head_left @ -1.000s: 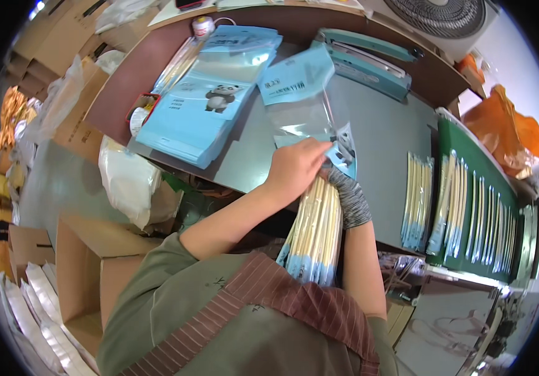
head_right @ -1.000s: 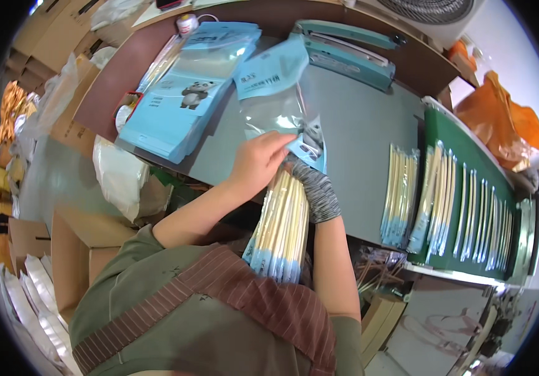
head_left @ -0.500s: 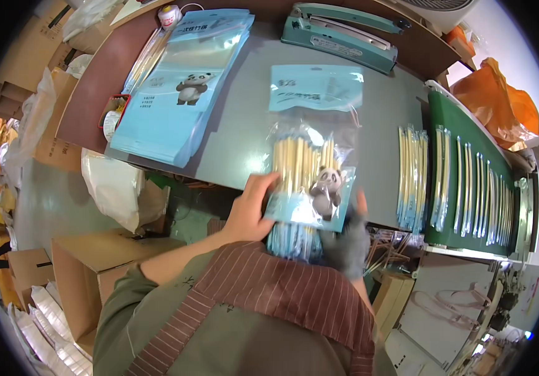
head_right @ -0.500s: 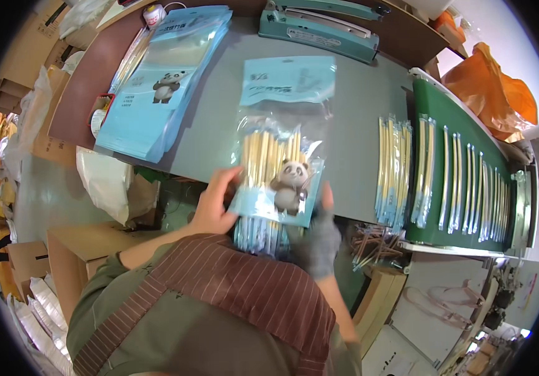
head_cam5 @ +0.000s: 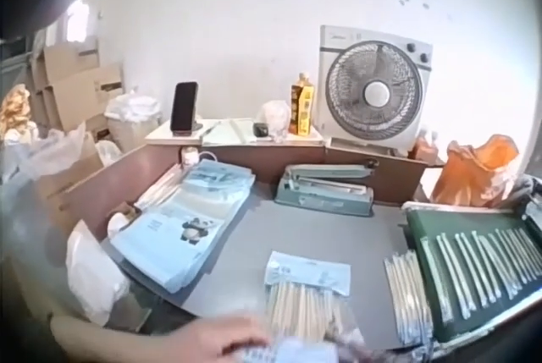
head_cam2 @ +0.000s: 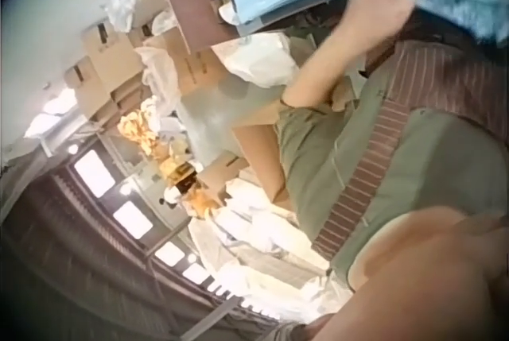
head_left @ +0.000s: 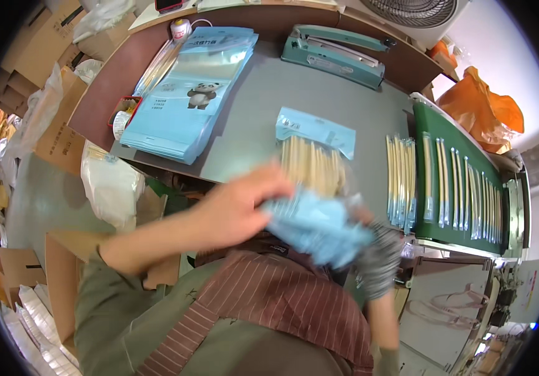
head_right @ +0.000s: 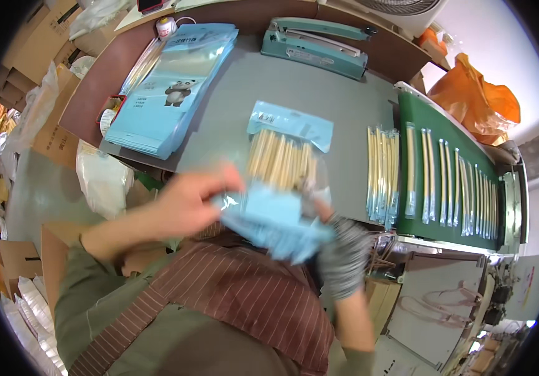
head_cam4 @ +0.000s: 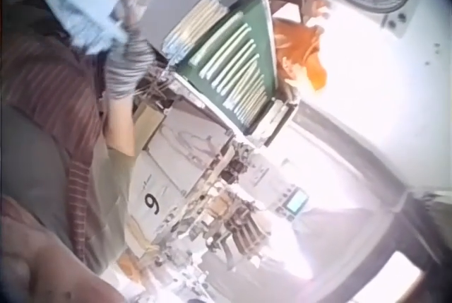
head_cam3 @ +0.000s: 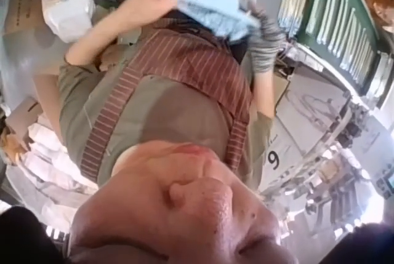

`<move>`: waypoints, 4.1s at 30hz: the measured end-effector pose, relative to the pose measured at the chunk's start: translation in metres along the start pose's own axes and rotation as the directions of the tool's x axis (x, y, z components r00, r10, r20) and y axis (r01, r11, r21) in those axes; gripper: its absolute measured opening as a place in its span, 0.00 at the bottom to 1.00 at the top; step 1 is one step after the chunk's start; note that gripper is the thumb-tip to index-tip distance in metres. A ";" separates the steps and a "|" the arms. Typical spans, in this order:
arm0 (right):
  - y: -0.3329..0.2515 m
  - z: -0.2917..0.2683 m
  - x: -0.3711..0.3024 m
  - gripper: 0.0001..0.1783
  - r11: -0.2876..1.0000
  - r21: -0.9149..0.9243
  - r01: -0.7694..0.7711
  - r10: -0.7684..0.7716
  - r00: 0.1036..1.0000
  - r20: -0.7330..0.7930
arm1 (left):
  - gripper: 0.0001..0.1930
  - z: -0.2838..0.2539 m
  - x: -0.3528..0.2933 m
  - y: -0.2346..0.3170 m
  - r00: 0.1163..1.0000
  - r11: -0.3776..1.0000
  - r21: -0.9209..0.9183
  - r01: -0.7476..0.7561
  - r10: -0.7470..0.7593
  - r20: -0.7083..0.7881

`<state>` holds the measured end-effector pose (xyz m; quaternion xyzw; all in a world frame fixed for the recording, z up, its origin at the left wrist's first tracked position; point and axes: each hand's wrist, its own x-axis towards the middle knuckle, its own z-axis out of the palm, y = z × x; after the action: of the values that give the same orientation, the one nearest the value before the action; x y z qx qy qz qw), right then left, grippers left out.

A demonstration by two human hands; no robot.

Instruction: Packaging bundles of chopsticks into plastic sleeves and boxes.

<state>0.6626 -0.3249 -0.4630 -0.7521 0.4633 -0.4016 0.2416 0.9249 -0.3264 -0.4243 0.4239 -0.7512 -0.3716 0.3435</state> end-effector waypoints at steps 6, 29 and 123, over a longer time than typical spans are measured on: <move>-0.109 -0.099 0.166 0.14 0.960 -0.092 -0.266 0.275 0.954 0.117 | 0.14 -0.124 0.131 0.098 0.981 0.978 0.107 0.178 -0.184 0.055; 0.021 0.047 0.108 0.10 0.908 -0.285 0.307 -0.195 0.912 0.361 | 0.09 -0.059 0.042 -0.086 0.998 0.762 0.645 -0.052 0.016 0.062; 0.094 0.042 0.055 0.11 0.954 0.045 -0.296 0.296 0.911 -0.287 | 0.32 0.101 0.215 -0.180 0.954 0.888 0.447 -0.103 0.215 -0.207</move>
<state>0.6636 -0.4167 -0.5346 -0.6058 0.6024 -0.4665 0.2290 0.8229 -0.5573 -0.5829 0.4693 -0.7975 -0.1097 0.3629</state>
